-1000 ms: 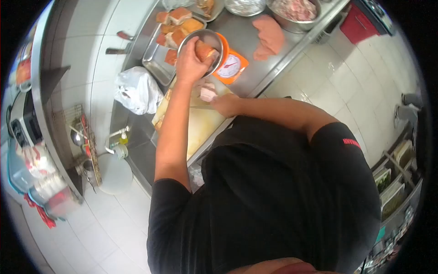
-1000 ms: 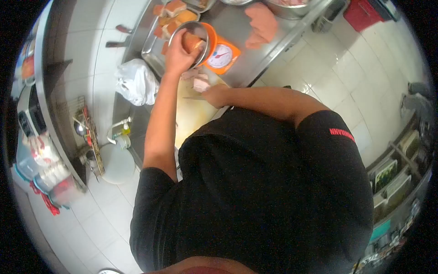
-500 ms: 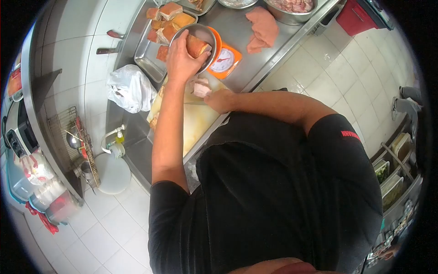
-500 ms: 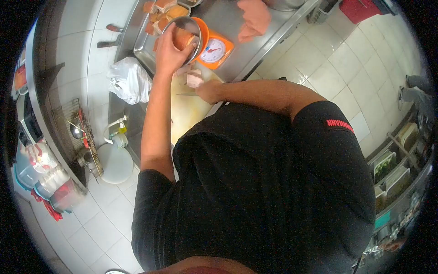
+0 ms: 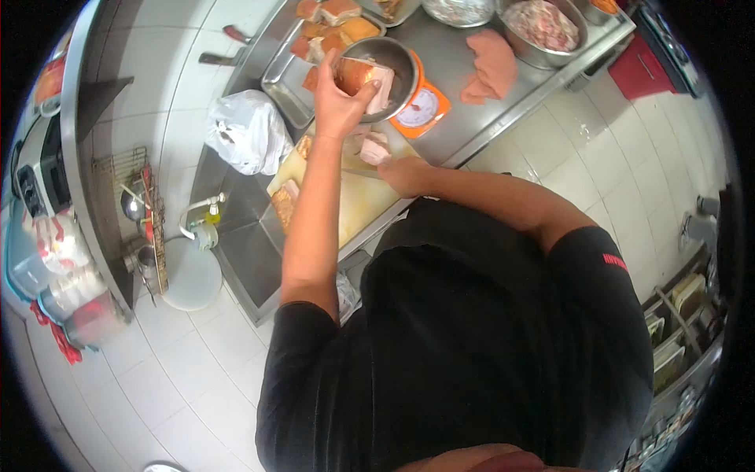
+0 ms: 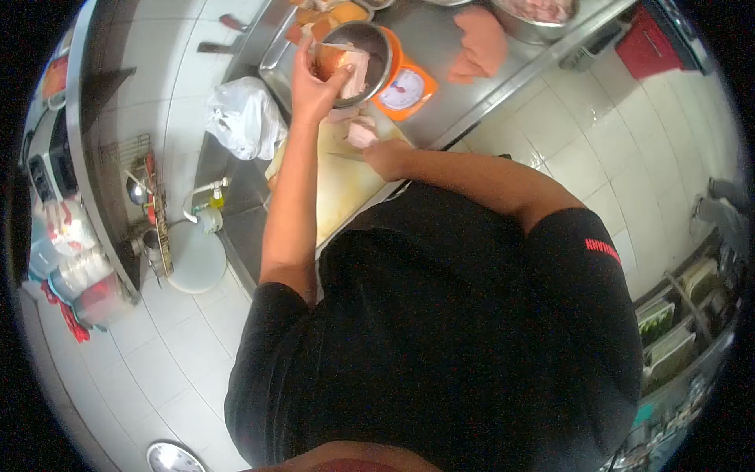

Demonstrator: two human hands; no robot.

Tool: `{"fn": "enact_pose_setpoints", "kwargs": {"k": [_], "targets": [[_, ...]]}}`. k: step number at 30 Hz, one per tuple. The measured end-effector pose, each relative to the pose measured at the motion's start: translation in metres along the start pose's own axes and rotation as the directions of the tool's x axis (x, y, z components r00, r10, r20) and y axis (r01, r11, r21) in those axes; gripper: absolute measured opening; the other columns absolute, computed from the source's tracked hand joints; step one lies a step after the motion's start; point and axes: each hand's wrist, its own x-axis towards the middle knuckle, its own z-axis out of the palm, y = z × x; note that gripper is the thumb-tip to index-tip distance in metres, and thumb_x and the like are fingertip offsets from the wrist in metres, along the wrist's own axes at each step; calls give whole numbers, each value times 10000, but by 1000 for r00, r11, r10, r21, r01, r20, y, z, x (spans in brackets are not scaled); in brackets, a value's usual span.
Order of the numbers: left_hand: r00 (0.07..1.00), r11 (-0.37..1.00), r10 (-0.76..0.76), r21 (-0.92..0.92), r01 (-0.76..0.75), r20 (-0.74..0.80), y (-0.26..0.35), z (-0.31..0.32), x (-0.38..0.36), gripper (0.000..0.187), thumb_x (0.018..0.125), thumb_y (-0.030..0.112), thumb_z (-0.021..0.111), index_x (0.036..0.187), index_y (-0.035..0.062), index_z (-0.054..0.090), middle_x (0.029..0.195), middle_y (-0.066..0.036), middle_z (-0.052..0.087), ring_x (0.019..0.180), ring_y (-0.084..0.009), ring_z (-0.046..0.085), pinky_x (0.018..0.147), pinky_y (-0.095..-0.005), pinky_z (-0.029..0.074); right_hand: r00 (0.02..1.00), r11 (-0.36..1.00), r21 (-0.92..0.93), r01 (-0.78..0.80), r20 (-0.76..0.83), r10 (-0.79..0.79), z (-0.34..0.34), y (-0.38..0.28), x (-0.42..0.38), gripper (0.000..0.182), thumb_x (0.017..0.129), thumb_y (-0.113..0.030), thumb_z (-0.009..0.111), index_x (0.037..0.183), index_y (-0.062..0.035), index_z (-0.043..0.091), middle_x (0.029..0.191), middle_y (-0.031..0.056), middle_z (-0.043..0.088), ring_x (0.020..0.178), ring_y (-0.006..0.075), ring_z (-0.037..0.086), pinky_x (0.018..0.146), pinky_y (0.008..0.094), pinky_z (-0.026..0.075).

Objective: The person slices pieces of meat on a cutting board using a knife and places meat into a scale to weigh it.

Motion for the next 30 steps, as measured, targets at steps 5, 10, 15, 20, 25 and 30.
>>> {"fn": "enact_pose_setpoints", "kwargs": {"k": [5,10,15,20,25,30], "targets": [[964,729,-209,-683,43,-162,1,-44,-54,797,859,41,777,1519,27,331,1214,-162,634,1073,-219,648,933,-343,534,999,999,3,-33,-8,33,-3,-2,-3,285,917,-76,531,1175,28,596,1131,268,698,1045,425,702,886,538,555],[858,615,-473,-772,158,-201,-54,-66,-131,734,889,80,759,1510,65,367,1165,-104,650,1036,-188,634,922,-336,501,998,996,-53,-67,5,67,13,2,7,335,877,-43,565,1204,26,541,1066,266,712,1015,440,703,880,543,550],[620,505,-760,-777,376,-194,-129,-46,-206,718,875,169,802,1468,49,416,1069,-90,641,921,-175,618,775,-323,488,993,992,-56,-109,37,111,12,-4,8,453,854,-13,540,1296,50,459,1081,292,688,1038,460,674,872,559,532],[508,444,-843,-759,476,-174,-168,-31,-252,718,880,250,800,1455,28,432,1009,-127,662,856,-189,638,724,-330,508,988,985,-95,-146,35,150,13,-13,14,372,871,-27,527,1229,56,469,1031,316,690,1000,474,678,880,572,524],[506,574,-808,-595,562,-302,-189,-30,-276,620,933,325,742,1414,18,501,922,-108,658,828,-169,648,671,-309,525,969,971,-65,-230,77,234,1,-34,16,308,885,-58,536,1175,39,497,1094,327,680,1068,476,666,932,572,511],[517,492,-831,-704,513,-204,-172,-39,-288,581,963,326,718,1402,9,508,919,-95,644,850,-157,654,643,-301,557,971,972,-15,-233,54,233,-19,-76,12,270,882,-67,535,1125,43,491,1050,349,665,1040,505,652,922,583,496]]}}
